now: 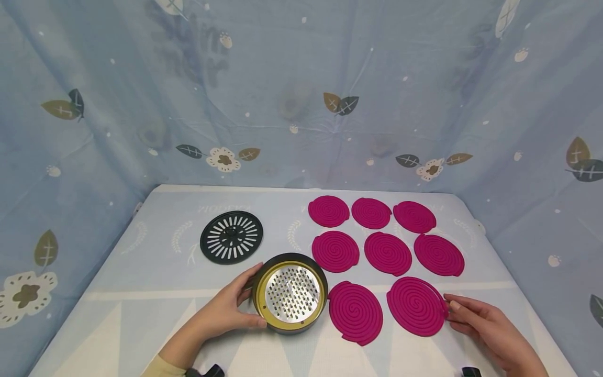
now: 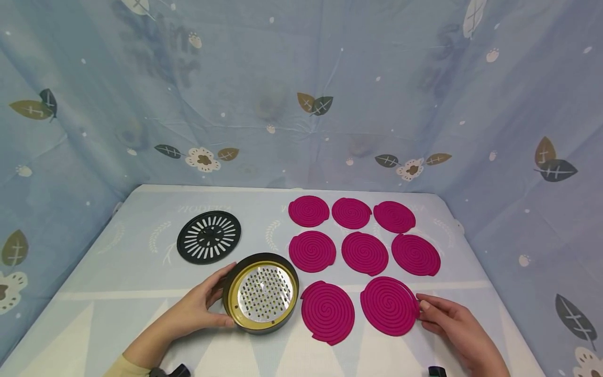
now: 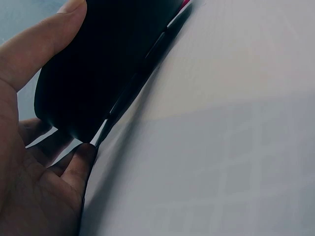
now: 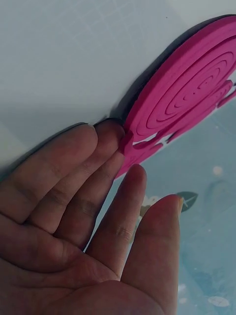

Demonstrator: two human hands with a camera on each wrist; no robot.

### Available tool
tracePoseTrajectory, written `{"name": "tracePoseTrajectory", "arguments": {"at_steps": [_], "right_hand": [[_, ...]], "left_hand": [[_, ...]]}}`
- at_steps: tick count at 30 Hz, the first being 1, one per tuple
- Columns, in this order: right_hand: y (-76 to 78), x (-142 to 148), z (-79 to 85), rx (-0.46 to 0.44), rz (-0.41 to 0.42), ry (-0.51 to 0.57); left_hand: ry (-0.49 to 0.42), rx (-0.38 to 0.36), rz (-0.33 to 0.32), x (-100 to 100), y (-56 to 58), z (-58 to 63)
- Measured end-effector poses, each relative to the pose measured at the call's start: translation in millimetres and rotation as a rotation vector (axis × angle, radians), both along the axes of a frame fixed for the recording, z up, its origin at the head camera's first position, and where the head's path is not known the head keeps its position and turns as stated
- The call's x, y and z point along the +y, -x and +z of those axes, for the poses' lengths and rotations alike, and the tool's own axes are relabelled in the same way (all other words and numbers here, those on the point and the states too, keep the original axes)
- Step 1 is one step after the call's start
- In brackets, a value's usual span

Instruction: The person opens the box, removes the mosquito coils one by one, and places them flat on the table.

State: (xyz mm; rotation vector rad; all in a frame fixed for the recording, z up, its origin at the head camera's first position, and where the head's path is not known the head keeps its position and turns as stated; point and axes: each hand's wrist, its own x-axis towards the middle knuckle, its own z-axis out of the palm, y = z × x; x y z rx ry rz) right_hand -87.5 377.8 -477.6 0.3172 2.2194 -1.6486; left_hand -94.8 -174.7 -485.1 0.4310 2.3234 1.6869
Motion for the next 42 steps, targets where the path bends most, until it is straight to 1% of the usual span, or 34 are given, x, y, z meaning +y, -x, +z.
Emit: {"name": "tracePoseTrajectory", "arguments": {"at_steps": [4,9,15,21,27,37,42], "right_hand": [[0.4,-0.1,0.6,-0.02,-0.007,-0.022],[0.2,0.8,0.5,-0.035,-0.016,-0.039],[0.3,2.0,0.3,-0.038,-0.028,-0.035],[-0.1,3.1,0.0,-0.019,-0.026,-0.027],[-1.0,4.1,-1.1,-0.004,-0.03,-0.011],[-1.9,4.1,0.0,0.059,-0.007,0.014],[-2.3,4.0,0.0,0.055,-0.008,0.028]], "left_hand": [[-0.008,-0.002,0.0,0.1,0.0,-1.0],[0.008,0.009,0.005,0.1,0.5,-1.3],[0.007,0.005,0.003,0.0,0.4,-0.6],[0.019,-0.011,0.016,0.5,0.5,-0.5],[0.009,-0.029,0.019,0.7,0.8,0.2],[0.026,0.008,0.016,0.9,0.8,-1.7],[0.042,0.001,0.025,0.9,0.7,-1.1]]}}
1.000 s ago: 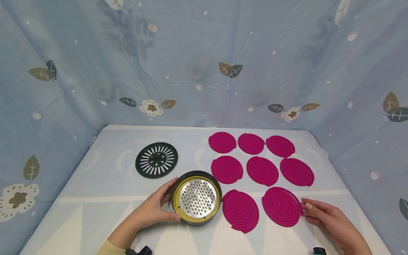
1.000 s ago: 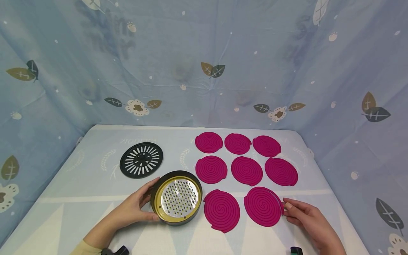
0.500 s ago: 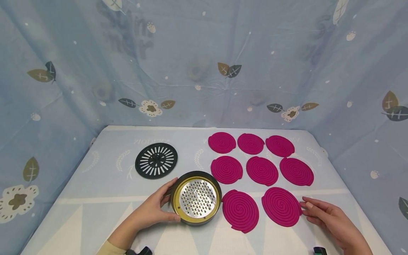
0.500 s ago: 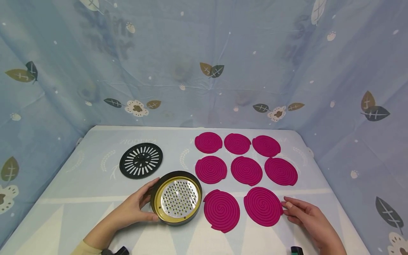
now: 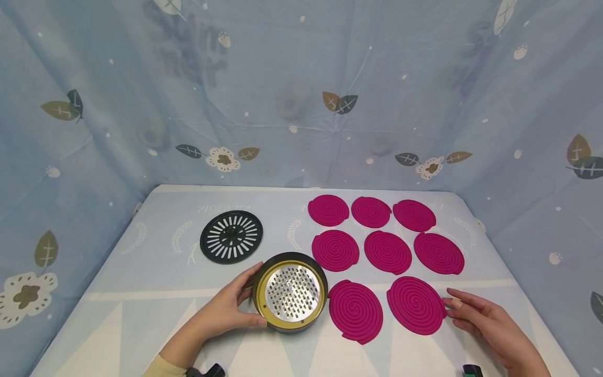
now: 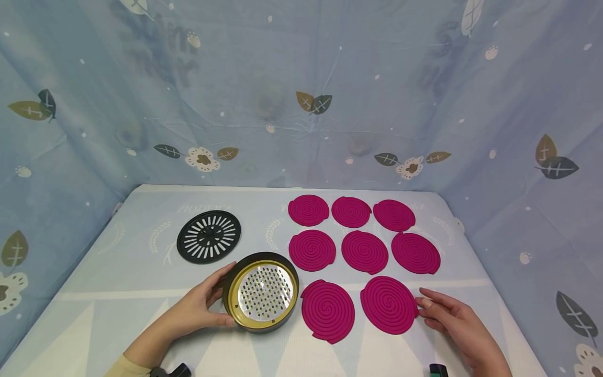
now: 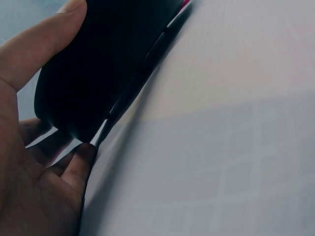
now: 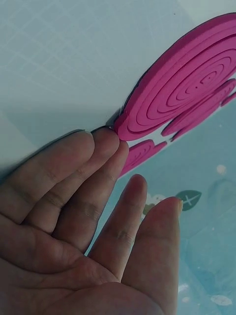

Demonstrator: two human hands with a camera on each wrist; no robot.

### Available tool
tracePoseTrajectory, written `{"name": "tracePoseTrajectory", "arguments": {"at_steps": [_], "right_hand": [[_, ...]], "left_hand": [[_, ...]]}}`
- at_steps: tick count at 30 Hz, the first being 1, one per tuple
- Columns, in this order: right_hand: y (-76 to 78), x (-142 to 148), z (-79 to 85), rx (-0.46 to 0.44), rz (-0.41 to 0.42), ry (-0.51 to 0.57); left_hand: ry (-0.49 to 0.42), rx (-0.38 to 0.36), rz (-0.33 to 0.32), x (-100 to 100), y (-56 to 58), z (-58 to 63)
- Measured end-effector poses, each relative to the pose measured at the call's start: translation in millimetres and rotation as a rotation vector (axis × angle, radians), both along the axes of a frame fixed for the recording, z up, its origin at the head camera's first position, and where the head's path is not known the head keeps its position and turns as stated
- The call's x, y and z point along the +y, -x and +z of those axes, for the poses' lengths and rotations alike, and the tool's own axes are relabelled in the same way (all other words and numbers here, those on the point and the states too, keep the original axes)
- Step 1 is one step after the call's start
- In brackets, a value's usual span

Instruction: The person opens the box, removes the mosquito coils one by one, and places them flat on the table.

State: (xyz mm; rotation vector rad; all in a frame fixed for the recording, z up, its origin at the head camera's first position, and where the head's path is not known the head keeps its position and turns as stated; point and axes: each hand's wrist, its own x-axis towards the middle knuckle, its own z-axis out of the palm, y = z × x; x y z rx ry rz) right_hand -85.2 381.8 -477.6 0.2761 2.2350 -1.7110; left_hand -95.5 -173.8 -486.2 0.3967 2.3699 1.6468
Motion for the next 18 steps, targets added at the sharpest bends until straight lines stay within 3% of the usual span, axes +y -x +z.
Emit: {"name": "tracePoseTrajectory", "arguments": {"at_steps": [5,13,18], "right_hand": [[0.8,0.2,-0.1,-0.006,-0.002,-0.01],[1.6,1.9,-1.4,-0.067,-0.011,-0.015],[2.7,1.3,-0.2,-0.045,0.0,-0.007]], "left_hand": [[0.002,-0.006,0.006,-0.1,0.6,-0.5],[-0.065,0.008,-0.041,-1.4,1.8,-2.2],[-0.097,0.006,-0.06,-2.3,1.5,-1.5]]}}
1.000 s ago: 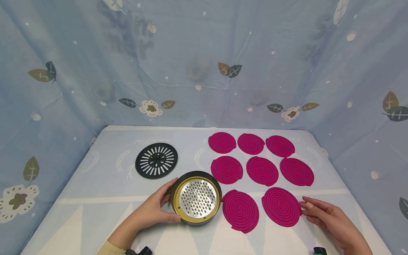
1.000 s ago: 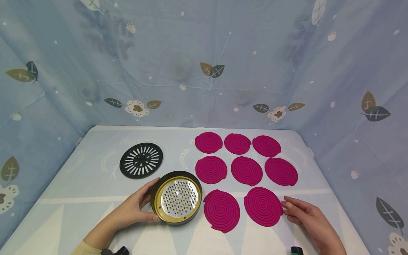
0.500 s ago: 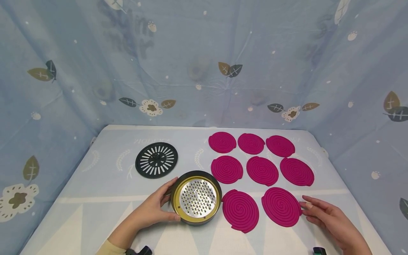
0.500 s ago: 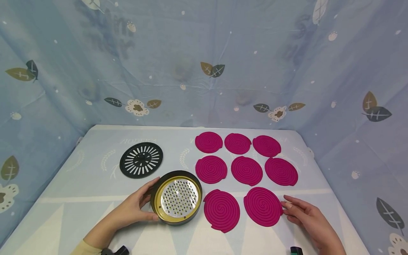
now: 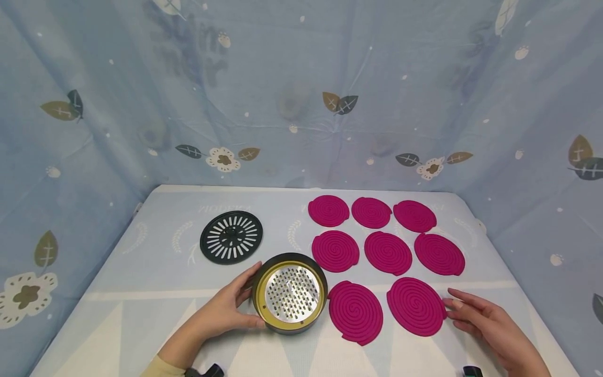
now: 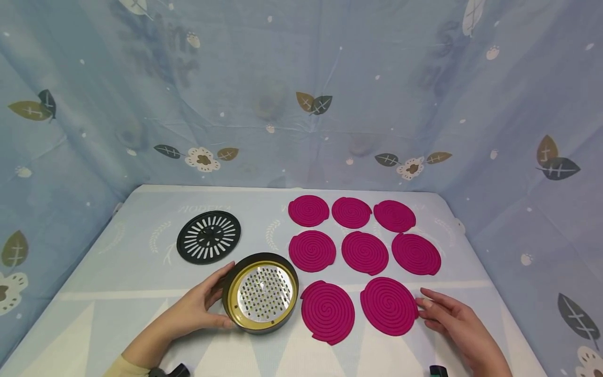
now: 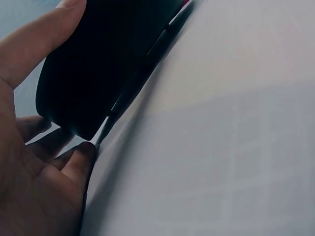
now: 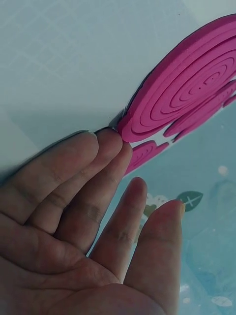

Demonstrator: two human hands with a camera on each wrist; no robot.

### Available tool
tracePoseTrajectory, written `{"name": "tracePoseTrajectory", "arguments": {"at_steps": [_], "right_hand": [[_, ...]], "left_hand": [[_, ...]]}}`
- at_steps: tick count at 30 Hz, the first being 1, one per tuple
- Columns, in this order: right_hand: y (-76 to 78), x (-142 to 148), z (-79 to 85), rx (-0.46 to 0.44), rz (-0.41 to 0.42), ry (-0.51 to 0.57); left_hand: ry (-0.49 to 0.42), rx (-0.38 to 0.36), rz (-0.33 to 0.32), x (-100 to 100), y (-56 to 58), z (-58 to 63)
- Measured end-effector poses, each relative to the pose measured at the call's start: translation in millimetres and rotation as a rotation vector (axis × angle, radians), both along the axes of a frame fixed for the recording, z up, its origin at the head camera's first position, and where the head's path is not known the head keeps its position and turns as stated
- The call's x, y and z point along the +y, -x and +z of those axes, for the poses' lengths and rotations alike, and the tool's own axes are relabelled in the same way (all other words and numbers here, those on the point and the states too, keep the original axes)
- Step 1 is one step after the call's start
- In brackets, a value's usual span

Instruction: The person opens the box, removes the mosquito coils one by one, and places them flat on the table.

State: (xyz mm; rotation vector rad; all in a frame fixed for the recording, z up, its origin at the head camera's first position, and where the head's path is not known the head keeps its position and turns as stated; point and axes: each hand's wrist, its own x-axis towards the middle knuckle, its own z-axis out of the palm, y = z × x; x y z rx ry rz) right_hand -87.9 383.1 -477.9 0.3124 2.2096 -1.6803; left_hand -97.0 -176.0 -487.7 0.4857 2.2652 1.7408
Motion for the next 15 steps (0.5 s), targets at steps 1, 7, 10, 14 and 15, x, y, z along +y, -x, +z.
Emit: {"name": "tracePoseTrajectory", "arguments": {"at_steps": [1,7,10,14,15], "right_hand": [[0.0,0,0.4,0.007,0.003,0.001],[3.1,-1,6.9,0.037,0.032,-0.035],[8.0,2,14.8,0.096,0.074,-0.077],[18.4,4,29.0,0.228,0.154,-0.136],[21.7,3,32.8,0.259,0.171,-0.154]], "left_hand": [[-0.004,0.001,-0.002,0,-0.3,0.4],[-0.029,0.047,-0.022,-2,-2.3,5.8],[-0.037,0.098,-0.044,-6,-0.8,10.0],[-0.01,0.166,-0.036,-14,6.8,21.0],[0.013,0.176,-0.023,-15,9.8,24.9]]}}
